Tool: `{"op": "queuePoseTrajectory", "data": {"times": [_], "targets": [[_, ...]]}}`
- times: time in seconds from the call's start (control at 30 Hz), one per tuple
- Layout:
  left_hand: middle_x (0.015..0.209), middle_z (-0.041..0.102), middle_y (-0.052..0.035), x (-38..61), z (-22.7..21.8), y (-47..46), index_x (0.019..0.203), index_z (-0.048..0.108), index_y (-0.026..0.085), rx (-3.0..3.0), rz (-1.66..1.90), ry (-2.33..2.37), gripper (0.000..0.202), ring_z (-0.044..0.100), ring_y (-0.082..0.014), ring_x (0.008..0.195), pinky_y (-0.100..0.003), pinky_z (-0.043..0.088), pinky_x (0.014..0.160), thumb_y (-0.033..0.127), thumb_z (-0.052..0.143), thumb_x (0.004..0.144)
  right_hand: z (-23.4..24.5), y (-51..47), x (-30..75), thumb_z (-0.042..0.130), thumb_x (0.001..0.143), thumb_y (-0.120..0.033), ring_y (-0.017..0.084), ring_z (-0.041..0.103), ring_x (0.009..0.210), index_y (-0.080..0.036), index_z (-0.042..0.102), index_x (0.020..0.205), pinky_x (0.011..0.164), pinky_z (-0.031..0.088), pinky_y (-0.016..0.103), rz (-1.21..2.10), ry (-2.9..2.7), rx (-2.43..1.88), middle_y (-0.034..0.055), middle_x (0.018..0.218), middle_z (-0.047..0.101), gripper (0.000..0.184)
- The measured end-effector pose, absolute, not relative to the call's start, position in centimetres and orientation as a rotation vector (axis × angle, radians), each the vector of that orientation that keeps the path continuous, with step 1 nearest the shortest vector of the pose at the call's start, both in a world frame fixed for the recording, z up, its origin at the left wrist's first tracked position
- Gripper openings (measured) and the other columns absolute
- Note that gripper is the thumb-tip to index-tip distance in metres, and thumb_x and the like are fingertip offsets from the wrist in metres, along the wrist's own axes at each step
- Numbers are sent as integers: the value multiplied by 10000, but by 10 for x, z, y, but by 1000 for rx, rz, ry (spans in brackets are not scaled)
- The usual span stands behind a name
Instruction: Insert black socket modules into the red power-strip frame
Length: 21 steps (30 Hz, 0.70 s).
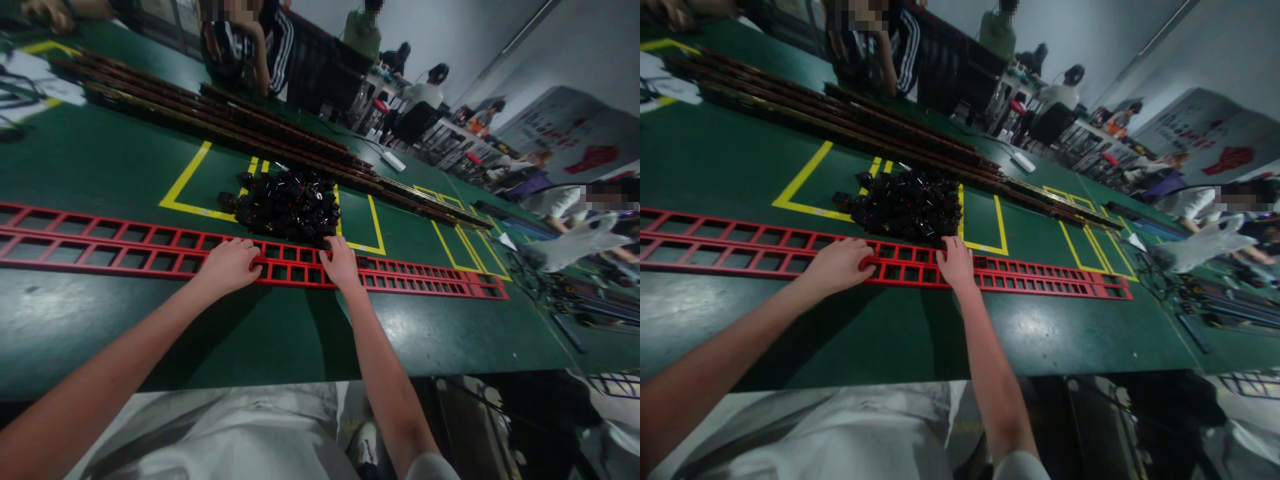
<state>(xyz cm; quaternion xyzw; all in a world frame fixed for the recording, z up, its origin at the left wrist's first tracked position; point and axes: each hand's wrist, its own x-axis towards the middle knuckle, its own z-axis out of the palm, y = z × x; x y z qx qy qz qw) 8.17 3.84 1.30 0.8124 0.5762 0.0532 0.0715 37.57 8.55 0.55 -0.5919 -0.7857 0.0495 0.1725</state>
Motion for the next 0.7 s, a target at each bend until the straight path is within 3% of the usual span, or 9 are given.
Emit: {"op": "queuePoseTrajectory", "data": {"times": [0.13,0.33,0.5,0.7], "targets": [[1050,723,-117,85,10,43,981,753,179,2353,239,1756,246,666,-313,1037,-429,530,849,301,556,897,19,63,389,561,974,-257,345,581,1178,-192,707,1134,979,483,496,40,-2384,-1725,153,1203,680,227],[1004,705,-108,76,1,50,890,740,187,2340,345,1670,230,674,-298,966,-409,529,797,354,583,902,32,56,394,582,926,-166,289,624,1167,-205,702,1248,1010,485,445,267,-2678,-1654,116,1222,728,346],[997,696,-105,69,2,53,886,733,195,2378,366,1641,210,675,-289,952,-390,518,785,350,591,891,36,64,383,586,961,-145,259,640,1189,-188,738,1148,1015,506,375,289,-2665,-1727,116,1195,736,246],[958,681,-100,35,5,57,853,707,190,2383,376,1620,220,664,-279,914,-385,500,775,361,572,888,34,62,353,584,1007,-194,271,644,1183,-203,737,1193,994,519,382,234,-2664,-1720,113,1203,738,241]]}}
